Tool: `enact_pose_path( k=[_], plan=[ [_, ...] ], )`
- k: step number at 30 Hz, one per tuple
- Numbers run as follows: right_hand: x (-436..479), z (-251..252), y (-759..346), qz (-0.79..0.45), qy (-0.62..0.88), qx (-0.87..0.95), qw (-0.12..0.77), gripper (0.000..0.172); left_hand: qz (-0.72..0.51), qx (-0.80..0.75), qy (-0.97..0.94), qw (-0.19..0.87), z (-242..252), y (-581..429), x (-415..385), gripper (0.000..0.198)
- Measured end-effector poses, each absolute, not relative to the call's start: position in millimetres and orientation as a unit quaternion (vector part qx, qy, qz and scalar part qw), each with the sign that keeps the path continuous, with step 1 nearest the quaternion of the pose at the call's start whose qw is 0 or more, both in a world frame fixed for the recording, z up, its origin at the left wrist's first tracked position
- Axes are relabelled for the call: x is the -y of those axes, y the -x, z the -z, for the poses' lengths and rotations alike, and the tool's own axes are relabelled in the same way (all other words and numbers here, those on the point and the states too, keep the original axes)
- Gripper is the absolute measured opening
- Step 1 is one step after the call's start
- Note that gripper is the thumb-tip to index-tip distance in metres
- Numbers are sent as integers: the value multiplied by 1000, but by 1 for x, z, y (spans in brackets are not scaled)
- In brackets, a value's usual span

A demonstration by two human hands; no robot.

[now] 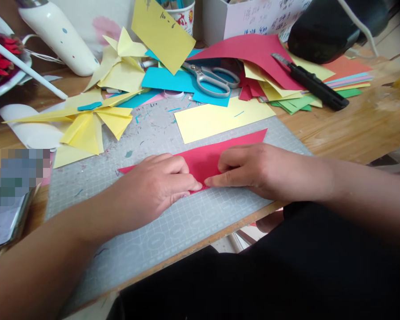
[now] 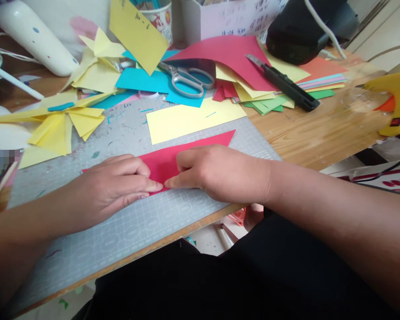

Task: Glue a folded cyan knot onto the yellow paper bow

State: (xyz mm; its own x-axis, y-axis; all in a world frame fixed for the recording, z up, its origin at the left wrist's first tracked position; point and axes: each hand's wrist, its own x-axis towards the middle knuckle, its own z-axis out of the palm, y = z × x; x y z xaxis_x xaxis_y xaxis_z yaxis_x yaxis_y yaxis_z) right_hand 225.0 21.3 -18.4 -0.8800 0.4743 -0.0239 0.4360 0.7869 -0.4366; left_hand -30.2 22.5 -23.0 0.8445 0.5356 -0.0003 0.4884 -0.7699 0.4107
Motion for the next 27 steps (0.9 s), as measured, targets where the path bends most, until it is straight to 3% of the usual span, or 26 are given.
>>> enact_pose_path(
  k=[7,15,19,27],
  plan=[
    [-24,20,-228,-246,230,939,70,32,-20,-287,-924,252,19,35,-28,11],
    [-20,14,-224,-243,270,932,19,26,10,-261,-927,269,19,42,-31,35],
    [-17,14,-227,-253,300,919,24,26,8,-270,-929,254,19,40,-30,32],
    [-15,17,-238,-142,248,958,26,32,9,-299,-918,259,18,39,-31,32]
  ],
)
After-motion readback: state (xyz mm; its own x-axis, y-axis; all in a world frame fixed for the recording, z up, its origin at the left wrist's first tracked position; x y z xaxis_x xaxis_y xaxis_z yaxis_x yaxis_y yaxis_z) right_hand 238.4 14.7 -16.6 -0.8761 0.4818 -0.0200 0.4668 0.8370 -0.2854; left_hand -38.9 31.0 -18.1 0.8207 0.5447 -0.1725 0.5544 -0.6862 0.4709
